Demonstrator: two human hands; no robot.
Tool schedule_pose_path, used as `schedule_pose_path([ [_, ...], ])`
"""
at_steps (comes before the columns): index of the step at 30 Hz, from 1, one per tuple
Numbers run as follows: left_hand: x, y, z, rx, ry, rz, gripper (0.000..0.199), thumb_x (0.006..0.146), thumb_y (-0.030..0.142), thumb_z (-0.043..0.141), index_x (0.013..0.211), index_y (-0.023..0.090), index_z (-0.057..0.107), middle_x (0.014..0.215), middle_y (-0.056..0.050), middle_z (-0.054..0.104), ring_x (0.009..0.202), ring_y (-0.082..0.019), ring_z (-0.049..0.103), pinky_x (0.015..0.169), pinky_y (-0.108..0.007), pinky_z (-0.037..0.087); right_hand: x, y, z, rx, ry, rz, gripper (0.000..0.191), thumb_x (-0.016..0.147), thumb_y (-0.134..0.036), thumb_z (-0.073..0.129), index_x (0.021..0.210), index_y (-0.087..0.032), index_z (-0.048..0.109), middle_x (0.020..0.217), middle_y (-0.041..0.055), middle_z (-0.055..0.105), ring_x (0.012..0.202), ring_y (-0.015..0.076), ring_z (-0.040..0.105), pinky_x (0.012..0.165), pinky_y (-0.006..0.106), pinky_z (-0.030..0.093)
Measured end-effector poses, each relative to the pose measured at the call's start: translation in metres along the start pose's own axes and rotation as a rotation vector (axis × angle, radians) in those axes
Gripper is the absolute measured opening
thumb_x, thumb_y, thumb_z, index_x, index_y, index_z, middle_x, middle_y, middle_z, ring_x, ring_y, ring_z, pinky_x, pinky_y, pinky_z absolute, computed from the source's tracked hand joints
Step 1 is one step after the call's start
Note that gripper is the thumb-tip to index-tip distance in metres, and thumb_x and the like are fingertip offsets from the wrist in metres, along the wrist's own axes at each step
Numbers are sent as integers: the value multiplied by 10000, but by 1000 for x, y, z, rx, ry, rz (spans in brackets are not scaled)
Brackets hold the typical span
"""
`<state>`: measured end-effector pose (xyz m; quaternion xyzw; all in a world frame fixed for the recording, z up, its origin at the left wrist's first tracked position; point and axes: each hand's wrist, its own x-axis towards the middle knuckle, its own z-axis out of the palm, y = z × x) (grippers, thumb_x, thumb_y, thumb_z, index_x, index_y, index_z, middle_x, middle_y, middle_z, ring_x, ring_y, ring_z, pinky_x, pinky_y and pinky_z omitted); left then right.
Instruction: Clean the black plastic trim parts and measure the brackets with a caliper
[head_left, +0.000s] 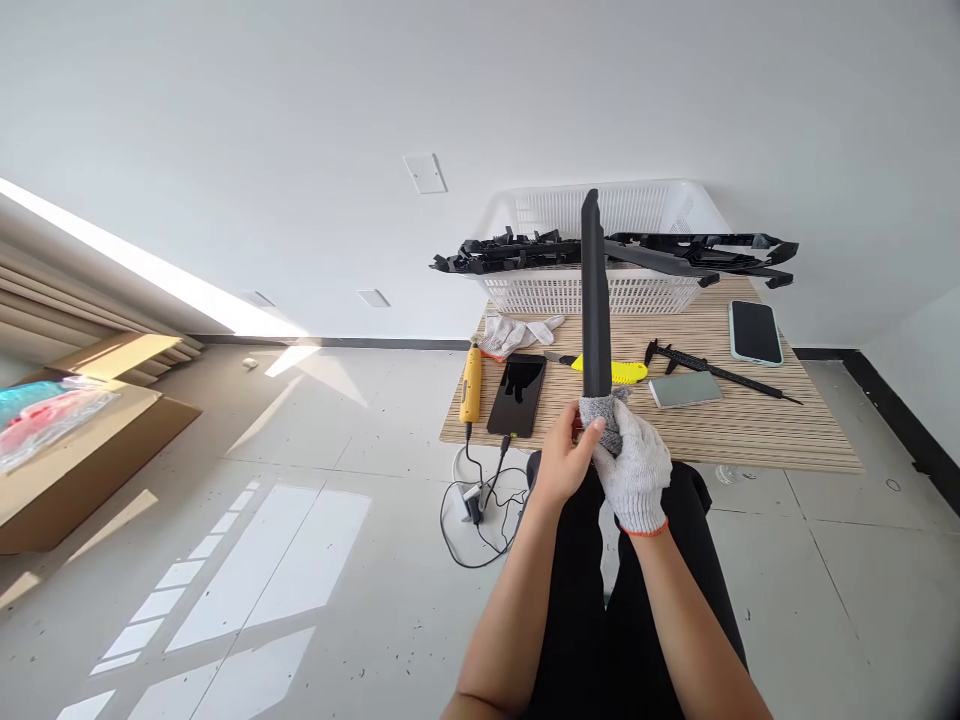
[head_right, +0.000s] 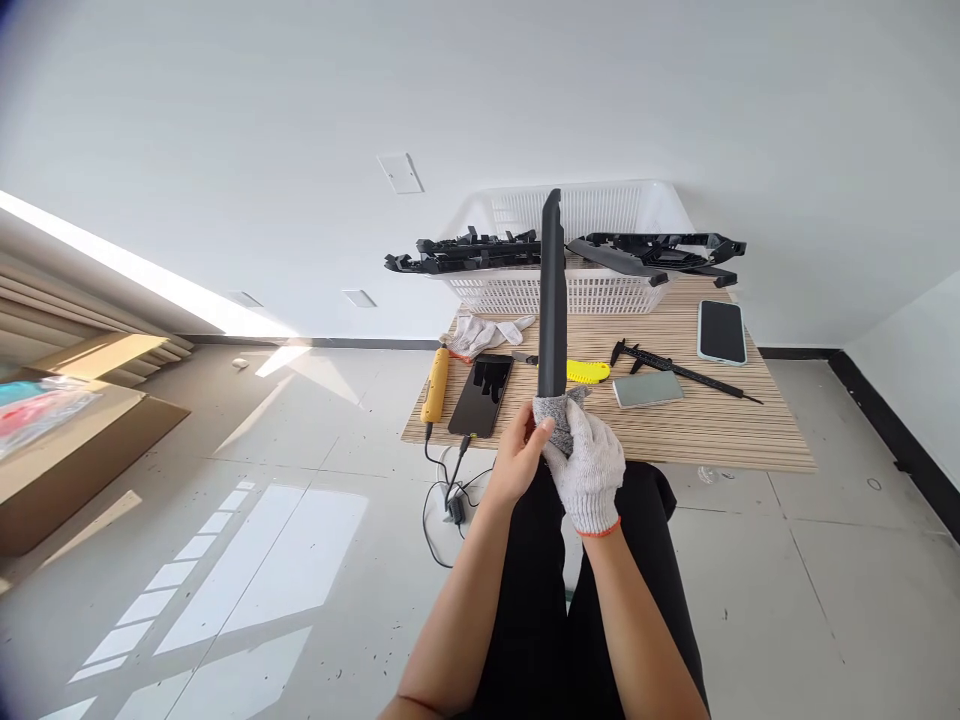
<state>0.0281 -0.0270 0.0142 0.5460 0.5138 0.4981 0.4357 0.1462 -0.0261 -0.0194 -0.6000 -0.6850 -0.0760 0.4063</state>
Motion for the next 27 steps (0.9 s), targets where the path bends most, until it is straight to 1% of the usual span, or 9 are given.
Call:
schedule_pose_path([
  [2,0,1,2,94,18,-15,348,924,506,610,1116,215,611,994,-37,694,880,-193,620,774,-286,447,0,0,1,2,-5,9,462,933,-453,599,1307,-183,602,1056,89,732,914,224,694,793,335,529],
  [5,-1,2,7,163,62,-16,321,939,519,580,1041,216,600,951,-30,687,849,-186,619,753,-281,434,1,-3,1,14,-10,23,408,942,-411,585,1281,-185,619,1041,82,736,913,218,695,796,331,530],
  [10,0,0,9,131,83,0,299,960,507,553,962,208,572,903,-26,660,814,-170,599,733,-274,423,3,-6,-2,43,-14,33,422,938,-421,582,1279,-175,621,1054,91,735,930,218,696,820,332,538],
  [15,1,-1,7,107,99,7,325,966,507,545,842,208,513,768,8,557,711,-142,516,671,-261,389,2,-5,-3,52,-76,52,465,939,-459,571,1298,-167,614,1086,111,729,963,226,694,854,344,538],
  [19,-1,-2,7,117,120,10,361,978,515,517,788,211,479,692,30,469,640,-127,449,619,-257,345,-3,-3,-1,35,-54,52,504,929,-493,577,1308,-162,609,1104,123,721,985,241,691,869,357,532],
  [21,-1,-3,8,134,141,13,369,992,510,489,781,208,490,690,26,485,636,-128,452,614,-259,343,-3,-5,0,30,-53,52,517,924,-499,583,1313,-159,606,1092,121,721,978,244,689,858,357,527],
  [22,1,-4,9,140,152,10,370,999,507,475,785,206,504,698,19,510,645,-132,469,619,-261,353,-1,-7,0,26,-72,66,525,922,-501,586,1318,-158,602,1082,120,721,971,246,687,849,357,523],
  [24,9,-4,11,125,175,-8,358,1008,495,456,829,201,552,756,-4,585,709,-152,537,661,-268,397,10,-12,0,7,-156,133,533,923,-507,580,1336,-169,594,1045,112,722,954,256,682,818,364,515],
  [27,31,-2,16,20,219,-68,303,1015,444,443,971,197,611,936,-51,674,913,-194,627,804,-297,458,42,-18,2,-22,-353,227,516,946,-490,541,1368,-196,575,1036,115,712,956,274,675,792,382,502],
])
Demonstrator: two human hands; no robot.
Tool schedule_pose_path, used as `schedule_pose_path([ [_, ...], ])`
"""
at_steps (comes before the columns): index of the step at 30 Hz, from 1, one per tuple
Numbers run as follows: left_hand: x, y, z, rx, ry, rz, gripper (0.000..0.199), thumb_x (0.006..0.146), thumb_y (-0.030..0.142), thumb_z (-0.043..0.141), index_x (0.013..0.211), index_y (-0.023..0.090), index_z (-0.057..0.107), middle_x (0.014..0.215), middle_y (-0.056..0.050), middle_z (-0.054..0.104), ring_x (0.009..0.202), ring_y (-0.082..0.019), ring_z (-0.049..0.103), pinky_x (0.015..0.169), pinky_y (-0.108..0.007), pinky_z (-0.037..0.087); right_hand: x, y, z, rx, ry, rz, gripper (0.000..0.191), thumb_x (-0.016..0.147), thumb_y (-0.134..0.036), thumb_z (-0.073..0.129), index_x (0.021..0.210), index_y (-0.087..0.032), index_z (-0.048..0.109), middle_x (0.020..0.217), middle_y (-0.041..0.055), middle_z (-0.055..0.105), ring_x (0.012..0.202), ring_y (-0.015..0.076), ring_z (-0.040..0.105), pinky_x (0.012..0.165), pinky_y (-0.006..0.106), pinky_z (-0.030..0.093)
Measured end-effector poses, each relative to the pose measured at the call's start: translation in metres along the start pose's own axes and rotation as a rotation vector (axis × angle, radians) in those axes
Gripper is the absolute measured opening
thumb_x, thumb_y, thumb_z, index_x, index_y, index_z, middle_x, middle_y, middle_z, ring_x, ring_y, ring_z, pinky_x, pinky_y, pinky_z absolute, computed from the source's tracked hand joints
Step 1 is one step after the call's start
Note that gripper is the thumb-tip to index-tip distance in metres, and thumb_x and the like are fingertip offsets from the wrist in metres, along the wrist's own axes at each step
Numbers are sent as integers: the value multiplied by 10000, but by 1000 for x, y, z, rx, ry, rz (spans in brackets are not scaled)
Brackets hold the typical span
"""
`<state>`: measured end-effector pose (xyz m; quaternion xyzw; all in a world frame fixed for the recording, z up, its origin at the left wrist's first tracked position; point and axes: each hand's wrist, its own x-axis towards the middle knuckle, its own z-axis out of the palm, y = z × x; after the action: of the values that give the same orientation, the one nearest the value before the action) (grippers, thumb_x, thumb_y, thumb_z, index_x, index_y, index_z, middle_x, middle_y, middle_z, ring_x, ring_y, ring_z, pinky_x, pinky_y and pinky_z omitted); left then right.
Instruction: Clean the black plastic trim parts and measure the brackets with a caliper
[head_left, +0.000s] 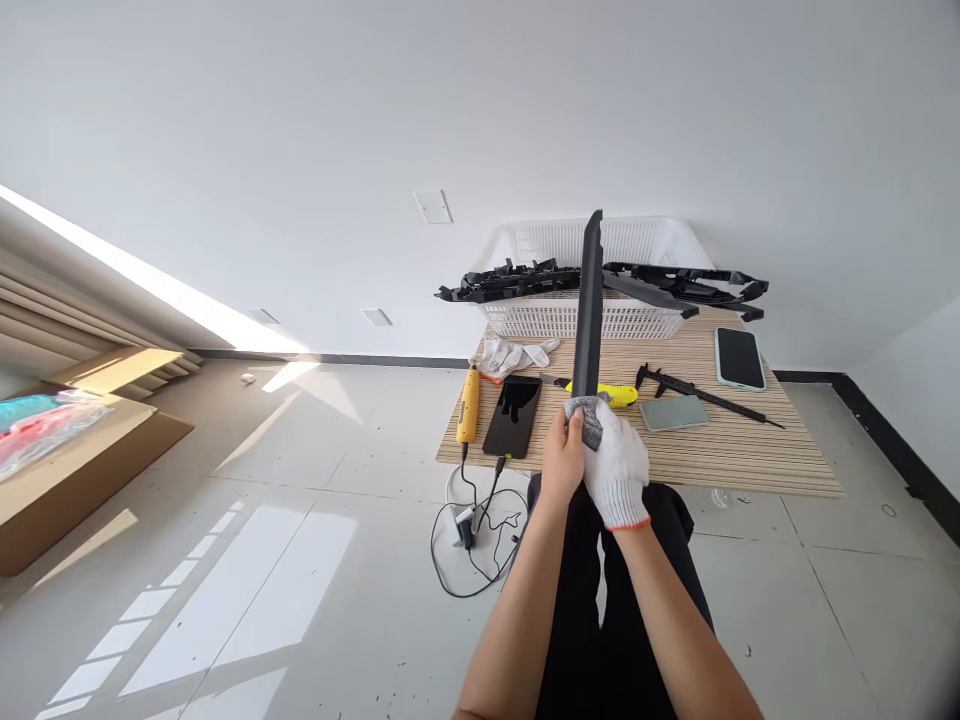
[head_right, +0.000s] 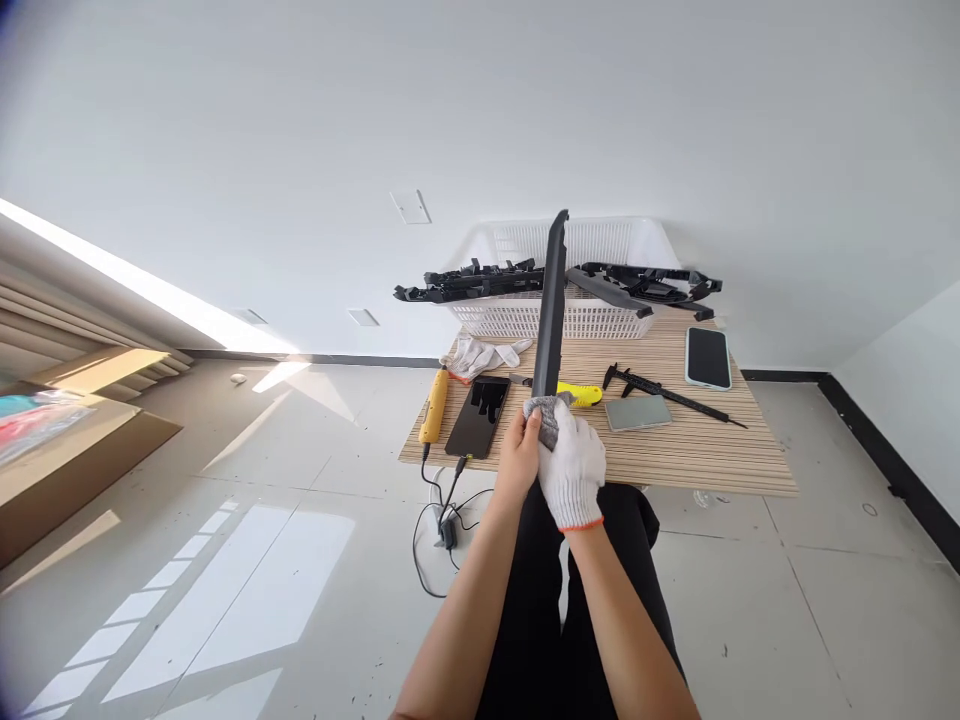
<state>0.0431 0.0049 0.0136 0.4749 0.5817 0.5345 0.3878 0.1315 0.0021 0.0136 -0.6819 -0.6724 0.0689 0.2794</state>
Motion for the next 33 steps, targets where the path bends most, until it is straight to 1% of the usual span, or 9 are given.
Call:
schedule_pose_path([
  [3,19,6,12,-26,58,-21,240,996,390,481,1017,184,602,1011,-82,682,984,-211,632,871,-329,461,30,-2,-7,-9,-147,-16,467,974,-402,501,1391,-200,557,1143,131,696,1003,260,675,824,373,499],
  [6,24,6,19,8,55,26,230,972,400,536,1022,181,587,987,-84,677,930,-210,631,833,-330,463,41,8,-8,-31,-162,-80,430,978,-346,488,1369,-185,571,1165,134,692,1048,259,665,848,373,500],
  [9,16,3,19,20,23,64,274,968,453,548,1026,189,592,949,-67,670,877,-198,626,786,-312,457,34,18,-4,-27,-85,-138,401,977,-342,494,1314,-151,599,1142,141,697,1048,261,662,864,376,508],
  [13,10,3,15,40,29,89,295,997,467,491,915,197,576,876,-46,641,838,-184,606,768,-298,449,24,19,0,-4,-7,-129,457,959,-400,520,1323,-134,595,1120,153,702,1012,271,669,857,387,513],
  [17,13,2,14,34,19,85,304,1029,441,425,952,202,597,921,-54,654,887,-190,613,790,-296,453,26,17,1,23,-14,-116,491,944,-443,529,1327,-143,597,1079,140,711,973,275,675,830,394,518],
  [22,14,-1,13,19,27,67,334,1038,444,401,998,201,626,907,-54,665,935,-208,628,830,-309,465,27,16,-2,52,-31,-102,520,924,-470,551,1320,-136,607,1082,139,715,999,286,676,850,408,521],
  [28,8,0,16,-53,115,29,407,1041,511,353,1008,207,621,968,-61,674,916,-198,626,813,-310,477,28,10,-13,199,-78,-29,681,867,-508,618,1462,-198,503,1168,104,719,1021,262,692,831,374,548],
  [31,9,-3,19,-90,164,40,416,1040,528,345,1010,206,607,964,-58,665,916,-196,627,818,-315,485,27,12,-13,252,-94,-37,653,867,-511,623,1439,-206,543,1195,93,719,1048,261,691,856,370,554],
  [33,11,-6,21,-105,143,43,423,1037,534,344,972,201,598,925,-52,654,884,-192,623,803,-316,487,27,14,-12,262,-93,-61,628,875,-505,619,1423,-202,565,1213,89,715,1073,262,684,894,379,549],
])
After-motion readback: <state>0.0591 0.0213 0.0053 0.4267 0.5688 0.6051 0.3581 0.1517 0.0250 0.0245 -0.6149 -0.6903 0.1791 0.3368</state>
